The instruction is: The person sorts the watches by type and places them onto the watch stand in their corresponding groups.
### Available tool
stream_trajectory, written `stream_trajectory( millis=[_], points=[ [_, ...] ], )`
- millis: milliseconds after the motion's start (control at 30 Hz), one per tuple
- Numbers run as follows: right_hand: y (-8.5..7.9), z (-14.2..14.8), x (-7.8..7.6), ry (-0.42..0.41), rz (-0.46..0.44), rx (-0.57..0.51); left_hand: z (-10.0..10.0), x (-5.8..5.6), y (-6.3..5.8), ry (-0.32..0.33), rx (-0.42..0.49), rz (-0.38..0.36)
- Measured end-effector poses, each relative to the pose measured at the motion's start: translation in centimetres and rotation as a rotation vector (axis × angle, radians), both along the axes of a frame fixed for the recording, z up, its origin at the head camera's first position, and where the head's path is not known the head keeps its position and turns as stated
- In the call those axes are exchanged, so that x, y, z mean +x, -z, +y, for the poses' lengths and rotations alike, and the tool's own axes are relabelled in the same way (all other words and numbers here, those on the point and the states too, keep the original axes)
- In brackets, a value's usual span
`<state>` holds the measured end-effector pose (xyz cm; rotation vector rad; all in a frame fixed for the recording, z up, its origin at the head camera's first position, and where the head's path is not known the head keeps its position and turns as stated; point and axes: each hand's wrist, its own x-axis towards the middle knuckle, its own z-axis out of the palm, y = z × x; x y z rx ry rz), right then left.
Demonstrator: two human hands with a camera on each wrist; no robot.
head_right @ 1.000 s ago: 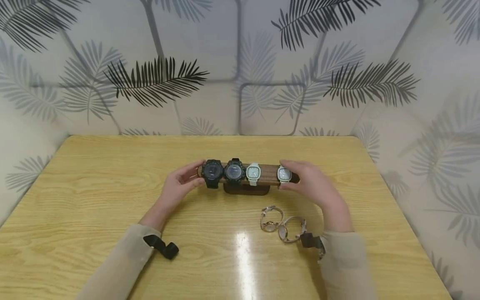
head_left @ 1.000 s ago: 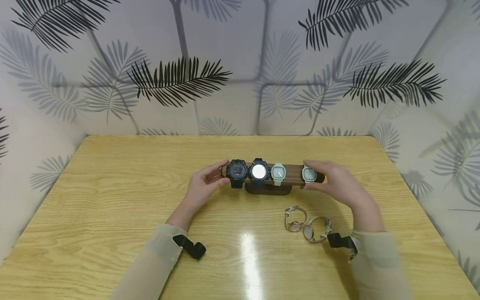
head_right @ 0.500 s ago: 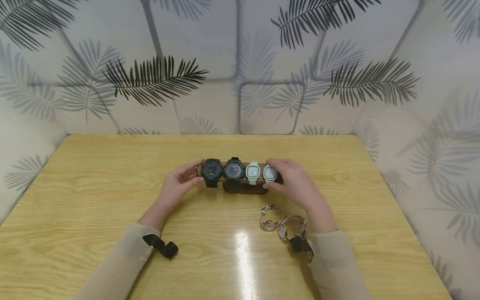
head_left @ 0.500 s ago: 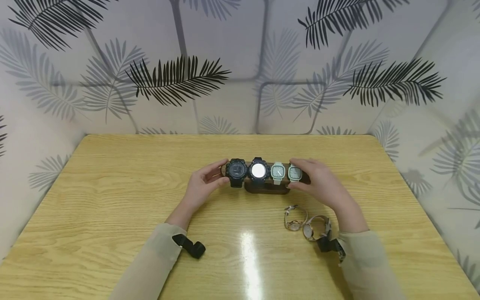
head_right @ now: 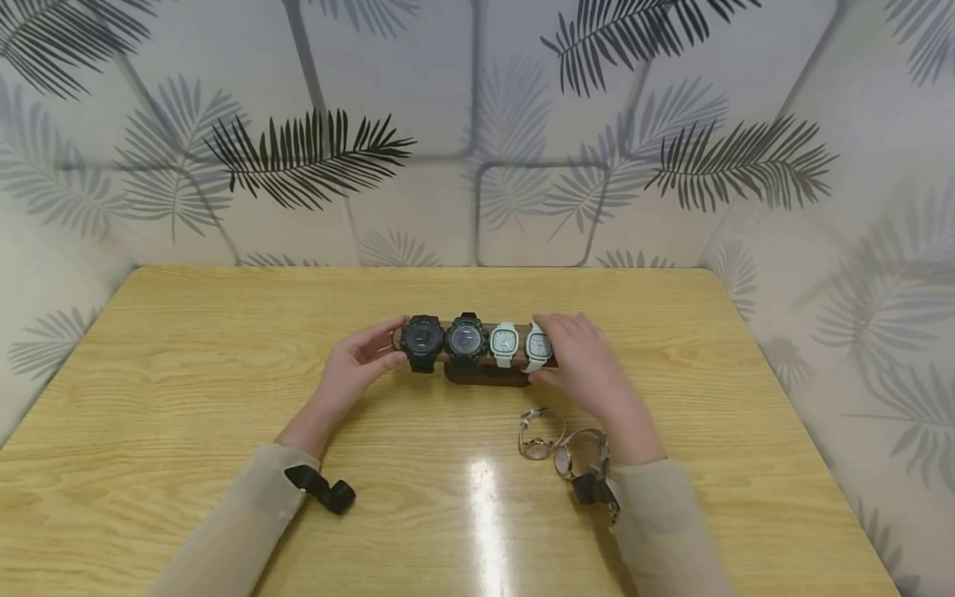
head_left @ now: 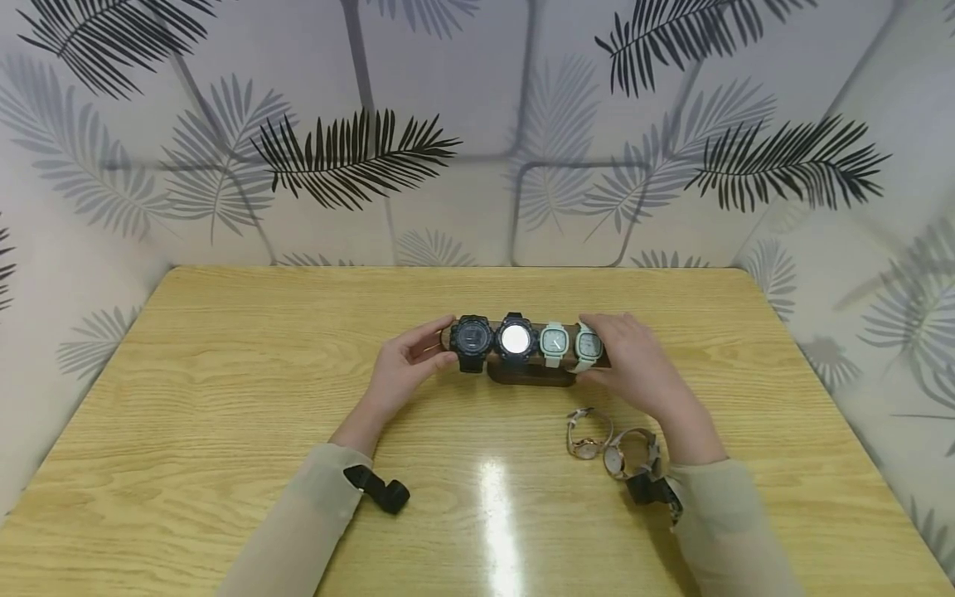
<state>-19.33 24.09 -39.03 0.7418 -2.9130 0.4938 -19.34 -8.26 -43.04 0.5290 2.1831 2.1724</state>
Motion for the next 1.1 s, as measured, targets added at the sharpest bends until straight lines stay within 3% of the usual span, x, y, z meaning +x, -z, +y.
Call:
stream_trajectory(
  millis=[300, 833, 967, 1100],
  points=[
    [0.0, -1.0, 0.3, 0.007, 0.049, 0.031, 0.1, 0.0, -0.1, -0.004, -0.004, 0.006],
    [0.0, -1.6, 0.3, 0.019, 0.061, 0.074, 0.0, 0.0, -0.1, -0.015, -0.013, -0.022],
    [-0.8, -1.3, 0.5, -0.001, 0.05, 0.058, 0.0, 0.0, -0.2, -0.017, -0.02, -0.014],
    [-2.2, -0.6, 1.3, -0.063, 0.064, -0.027, 0.1, 0.0, -0.1, -0.012, -0.013, -0.008]
  ],
)
